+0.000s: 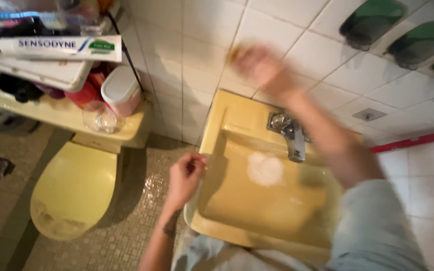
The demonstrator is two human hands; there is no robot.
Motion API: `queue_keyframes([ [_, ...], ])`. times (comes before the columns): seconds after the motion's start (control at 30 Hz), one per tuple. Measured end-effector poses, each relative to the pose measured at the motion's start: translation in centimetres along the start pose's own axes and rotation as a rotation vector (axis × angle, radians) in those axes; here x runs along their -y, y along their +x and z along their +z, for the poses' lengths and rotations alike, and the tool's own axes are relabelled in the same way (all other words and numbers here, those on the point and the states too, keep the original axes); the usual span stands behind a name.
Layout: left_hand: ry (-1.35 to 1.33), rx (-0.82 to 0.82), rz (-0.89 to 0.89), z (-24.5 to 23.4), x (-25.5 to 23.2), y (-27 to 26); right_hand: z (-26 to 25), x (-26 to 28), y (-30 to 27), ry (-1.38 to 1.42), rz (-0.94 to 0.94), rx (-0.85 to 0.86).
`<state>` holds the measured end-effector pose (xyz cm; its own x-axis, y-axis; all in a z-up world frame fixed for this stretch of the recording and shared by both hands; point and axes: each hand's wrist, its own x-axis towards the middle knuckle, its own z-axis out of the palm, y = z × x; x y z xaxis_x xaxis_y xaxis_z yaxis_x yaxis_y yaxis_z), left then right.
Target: The person cleans a sink and faucet using a sponge and then organizes toothbrushes into a wall-mounted holder.
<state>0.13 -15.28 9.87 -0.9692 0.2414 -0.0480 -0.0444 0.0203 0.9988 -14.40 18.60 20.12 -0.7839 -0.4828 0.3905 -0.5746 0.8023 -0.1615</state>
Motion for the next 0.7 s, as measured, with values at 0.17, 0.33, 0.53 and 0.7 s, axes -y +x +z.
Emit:
queue_keyframes([
  [0.17,0.107,-0.037,-0.057,-0.7,-0.8,0.2,0.7,0.9,0.1,-0.82,-0.375,-0.084],
  [0.33,-0.004,0.0,-0.026,1.5,-0.2,1.1,-2.0,3.7,9.5,-0.388,0.209,-0.048],
  [0.53,0.089,0.026,-0.028,-0.1,0.8,0.9,3.7,4.1,2.7,-0.342,-0.126,0.04],
  [0.7,0.118,-0.058,-0.13,-1.2,0.4,3.1,-4.2,1.3,1.5,-0.753,-0.021,-0.695],
])
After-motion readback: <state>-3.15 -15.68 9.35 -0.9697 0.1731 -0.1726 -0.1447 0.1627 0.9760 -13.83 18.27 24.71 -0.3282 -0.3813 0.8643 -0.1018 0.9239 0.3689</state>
